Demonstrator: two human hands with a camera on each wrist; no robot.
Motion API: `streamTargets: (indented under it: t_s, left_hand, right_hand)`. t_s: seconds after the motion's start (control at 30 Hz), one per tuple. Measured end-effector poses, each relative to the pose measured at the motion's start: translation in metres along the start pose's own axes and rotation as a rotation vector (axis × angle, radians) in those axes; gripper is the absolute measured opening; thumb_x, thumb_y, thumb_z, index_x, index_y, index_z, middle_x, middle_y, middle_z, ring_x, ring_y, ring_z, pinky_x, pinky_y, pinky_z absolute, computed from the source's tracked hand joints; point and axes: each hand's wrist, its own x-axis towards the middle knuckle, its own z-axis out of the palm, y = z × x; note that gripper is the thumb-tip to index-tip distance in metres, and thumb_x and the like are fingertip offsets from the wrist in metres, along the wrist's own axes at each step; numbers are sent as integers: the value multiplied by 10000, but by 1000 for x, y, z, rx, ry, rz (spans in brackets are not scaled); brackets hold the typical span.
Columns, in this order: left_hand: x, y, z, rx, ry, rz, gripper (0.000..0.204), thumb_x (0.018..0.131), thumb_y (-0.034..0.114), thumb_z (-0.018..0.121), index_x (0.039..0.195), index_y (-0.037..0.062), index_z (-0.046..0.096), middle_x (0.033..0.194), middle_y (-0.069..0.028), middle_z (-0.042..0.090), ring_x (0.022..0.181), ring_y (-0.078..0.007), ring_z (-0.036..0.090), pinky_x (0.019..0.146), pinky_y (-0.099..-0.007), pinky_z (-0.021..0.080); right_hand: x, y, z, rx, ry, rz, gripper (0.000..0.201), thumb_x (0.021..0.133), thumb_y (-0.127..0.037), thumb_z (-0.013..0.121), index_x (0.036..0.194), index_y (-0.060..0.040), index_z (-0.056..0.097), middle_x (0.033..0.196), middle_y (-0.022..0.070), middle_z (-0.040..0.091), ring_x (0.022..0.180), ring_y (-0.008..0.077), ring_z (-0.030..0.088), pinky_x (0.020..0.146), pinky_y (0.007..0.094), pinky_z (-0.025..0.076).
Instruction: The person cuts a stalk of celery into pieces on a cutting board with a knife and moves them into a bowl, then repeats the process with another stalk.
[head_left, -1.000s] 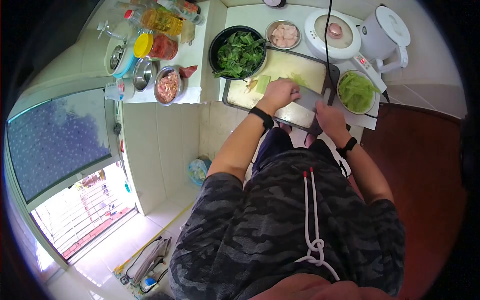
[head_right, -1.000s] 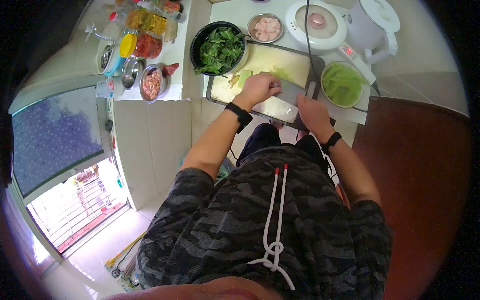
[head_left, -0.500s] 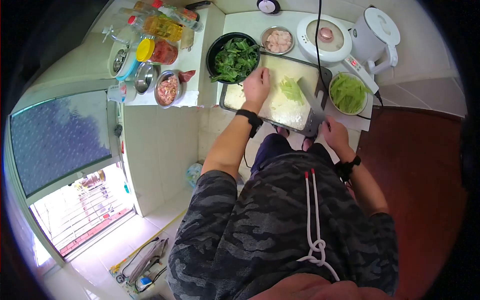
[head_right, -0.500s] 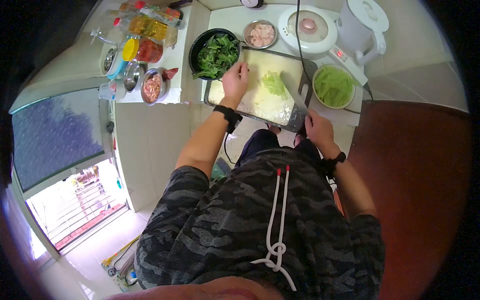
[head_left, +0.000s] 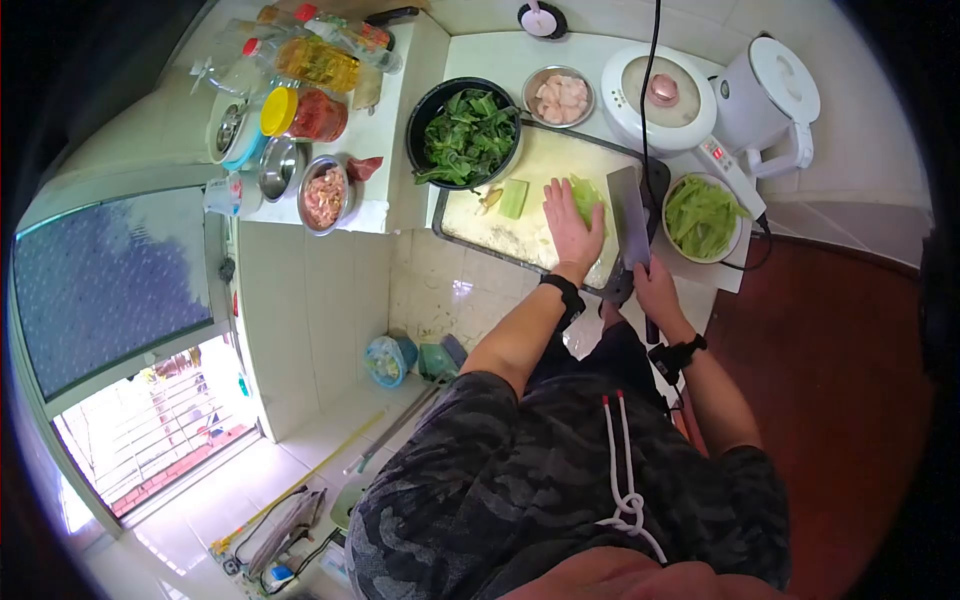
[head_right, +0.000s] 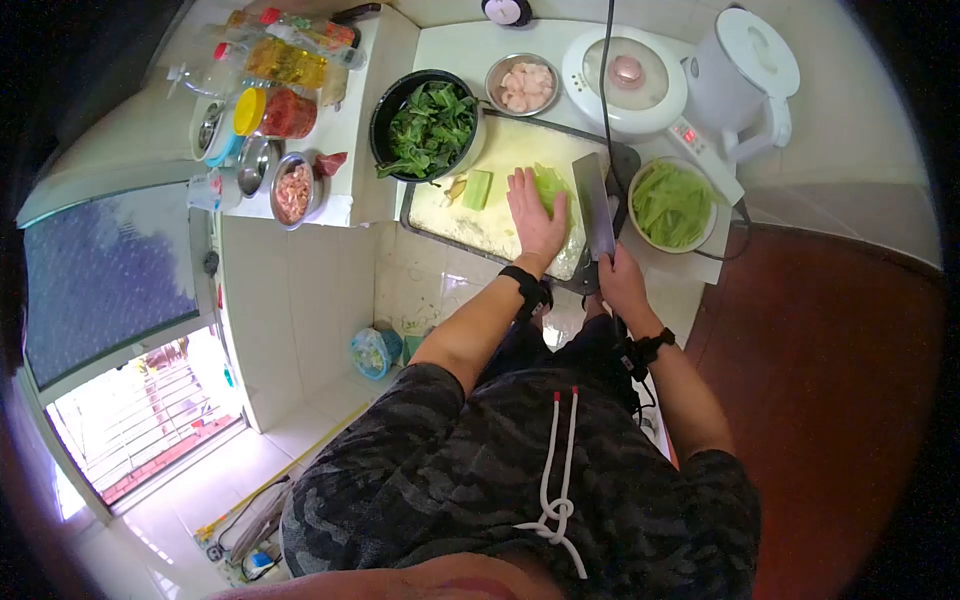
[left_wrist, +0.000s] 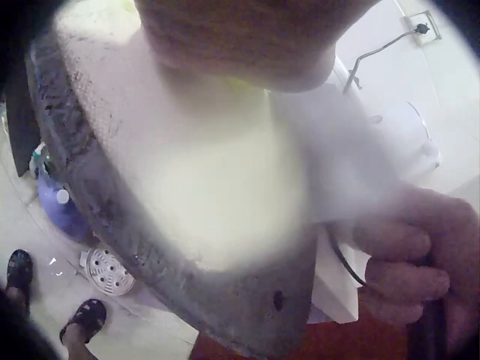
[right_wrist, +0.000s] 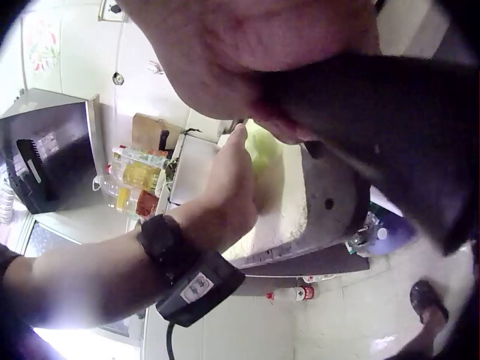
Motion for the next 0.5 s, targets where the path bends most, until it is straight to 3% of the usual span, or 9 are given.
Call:
streamTargets:
  t_s: [0.07, 0.1, 0.2, 0.33, 0.4, 0.5]
  left_hand:
    - [0, 3, 0, -30, -13, 10, 745, 894, 305, 599, 1445, -65, 262, 1503, -297, 244, 1425, -444, 165, 1168, -514, 132]
    - [0, 2, -1, -35, -15, 13, 744, 892, 301, 606, 1449, -55, 264, 1506, -294, 241, 1427, -441, 162, 1168, -514, 132]
    - [-3, 0, -2, -37, -15, 20, 738, 888, 291, 616, 1451, -41, 273, 1511, -289, 235, 1427, -442, 165, 1166, -517, 137]
    - [0, 2, 1, -48, 8, 79, 721, 882, 282, 624, 1439, -40, 299, 1514, -283, 233, 1416, -457, 186, 1159, -524, 158]
    - [0, 3, 1, -82, 19, 91, 690, 886, 258, 614, 1431, -40, 315, 1506, -287, 246, 1405, -465, 205, 1152, -528, 171]
    - [2, -5, -2, -167, 44, 120, 594, 892, 184, 591, 1399, -35, 376, 1480, -289, 294, 1373, -469, 264, 1135, -519, 217]
  right_hand:
    - [2, 0, -6, 27, -77, 106, 244, 921, -182, 510, 1026, 28, 575, 805, 201, 631, 735, 361, 620, 688, 423, 478]
    - [2, -8, -13, 22, -76, 112, 244, 921, -182, 510, 1026, 28, 575, 805, 201, 631, 735, 361, 620, 688, 423, 478]
    - [2, -25, -32, 124, -193, 242, 208, 934, -181, 515, 949, 21, 562, 717, 63, 581, 616, 149, 543, 588, 322, 447]
    - [-15, -28, -21, 114, -195, 297, 190, 938, -173, 523, 977, 9, 559, 696, 33, 553, 599, 134, 522, 566, 306, 439]
    - [-21, -37, -11, 236, -305, 384, 165, 945, -156, 527, 995, -2, 554, 705, 20, 547, 609, 122, 525, 561, 296, 442]
    - [-24, -43, 21, 386, -298, 312, 136, 949, -140, 527, 987, -13, 557, 709, 13, 540, 567, 102, 503, 513, 280, 424]
